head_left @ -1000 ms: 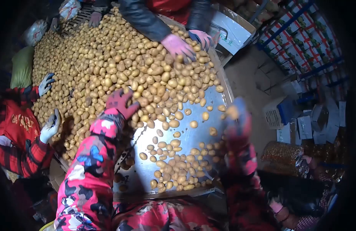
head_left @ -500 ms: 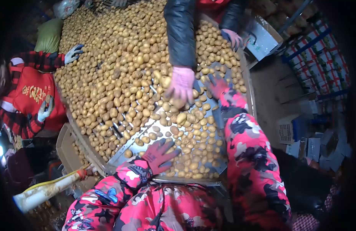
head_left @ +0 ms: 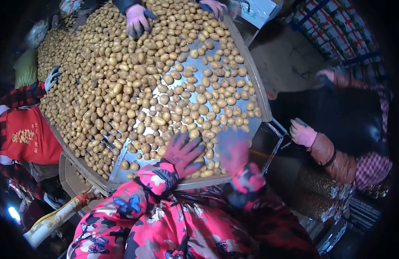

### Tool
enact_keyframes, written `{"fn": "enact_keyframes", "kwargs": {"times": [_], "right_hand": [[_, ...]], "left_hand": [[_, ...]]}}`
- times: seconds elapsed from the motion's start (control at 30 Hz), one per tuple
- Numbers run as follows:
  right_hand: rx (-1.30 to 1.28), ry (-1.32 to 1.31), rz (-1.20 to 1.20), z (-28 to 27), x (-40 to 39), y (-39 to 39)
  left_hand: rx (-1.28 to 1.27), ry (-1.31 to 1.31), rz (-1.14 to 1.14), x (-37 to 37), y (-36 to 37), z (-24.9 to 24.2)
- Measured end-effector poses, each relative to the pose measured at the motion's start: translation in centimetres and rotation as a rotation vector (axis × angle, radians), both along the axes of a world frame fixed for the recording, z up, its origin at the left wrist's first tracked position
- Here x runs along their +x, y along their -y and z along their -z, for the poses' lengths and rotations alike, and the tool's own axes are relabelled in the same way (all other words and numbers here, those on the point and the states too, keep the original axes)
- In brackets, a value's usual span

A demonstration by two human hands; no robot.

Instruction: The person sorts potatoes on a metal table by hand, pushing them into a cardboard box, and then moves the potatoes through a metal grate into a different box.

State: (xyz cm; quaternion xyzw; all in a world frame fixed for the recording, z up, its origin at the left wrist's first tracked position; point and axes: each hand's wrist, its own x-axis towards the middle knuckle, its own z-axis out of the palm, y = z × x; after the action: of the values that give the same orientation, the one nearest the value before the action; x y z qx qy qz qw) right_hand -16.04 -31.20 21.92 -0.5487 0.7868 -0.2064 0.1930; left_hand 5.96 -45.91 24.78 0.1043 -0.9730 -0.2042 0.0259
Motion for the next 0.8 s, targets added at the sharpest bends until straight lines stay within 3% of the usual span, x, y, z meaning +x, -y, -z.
{"fn": "enact_keyframes", "kwargs": {"times": [0.03, 0.07, 0.17, 0.27, 0.33, 0.37, 0.4, 0.47, 0.53, 0.57, 0.6, 0.63, 0.67, 0.7, 0.73, 0.77, 0.8], "right_hand": [[-0.044, -0.091, 0.106, -0.9, -1.7, 0.4], [-0.222, -0.345, 0.193, -1.9, -2.8, 1.3], [0.157, -0.375, 0.025, 0.5, -3.1, 1.9], [0.006, -0.311, -0.011, 1.2, -2.7, -3.2], [0.029, -0.300, 0.097, 0.9, -1.2, -7.6], [0.076, -0.305, 0.162, 0.1, -0.2, -9.6], [0.123, -0.305, 0.223, -0.7, 0.5, -10.6], [0.126, -0.123, 0.163, -3.0, 3.7, -8.1], [0.043, -0.070, -0.068, -3.1, 7.7, -4.5], [-0.040, -0.105, -0.273, -1.9, 8.6, -2.7], [-0.067, -0.115, -0.313, 0.1, 8.2, -1.7], [-0.093, -0.120, -0.352, 2.3, 7.8, -0.8], [-0.120, -0.128, -0.388, 3.4, 7.7, -0.3], [-0.064, -0.120, -0.354, 2.4, 6.6, -0.3], [-0.053, -0.143, -0.284, 2.1, 5.7, -1.0], [-0.038, -0.175, -0.206, 1.8, 4.6, -2.2], [-0.021, -0.212, -0.121, 1.5, 3.2, -3.6]], "left_hand": [[-0.072, 0.075, 0.055, 0.6, -0.3, 0.8], [-0.020, 0.095, 0.020, 1.2, 0.4, 1.5], [-0.067, 0.153, -0.214, 3.4, 3.0, 2.7], [-0.240, 0.434, -0.434, 6.3, 8.0, 0.8], [-0.250, 0.464, -0.593, 8.7, 9.4, -0.3], [-0.470, 0.293, -0.649, 10.8, 9.2, 1.1], [-0.473, 0.220, -0.741, 11.8, 8.3, 0.7], [-0.505, 0.115, -0.692, 13.2, 5.5, 0.0], [-0.252, 0.325, -0.473, 12.5, 2.2, -1.3], [-0.044, 0.401, -0.355, 11.6, 1.2, -0.5], [-0.163, 0.329, -0.287, 11.2, -1.1, 1.2], [-0.144, 0.314, -0.303, 10.2, -2.7, 2.3], [0.075, 0.388, -0.356, 7.8, -3.3, 1.3], [0.087, 0.292, -0.329, 5.9, -4.3, 1.4], [0.387, 0.371, -0.198, 2.9, -3.2, 0.2], [0.090, 0.154, -0.163, 2.6, -5.8, 2.6], [0.121, 0.103, -0.068, 1.1, -6.2, 2.7]]}}
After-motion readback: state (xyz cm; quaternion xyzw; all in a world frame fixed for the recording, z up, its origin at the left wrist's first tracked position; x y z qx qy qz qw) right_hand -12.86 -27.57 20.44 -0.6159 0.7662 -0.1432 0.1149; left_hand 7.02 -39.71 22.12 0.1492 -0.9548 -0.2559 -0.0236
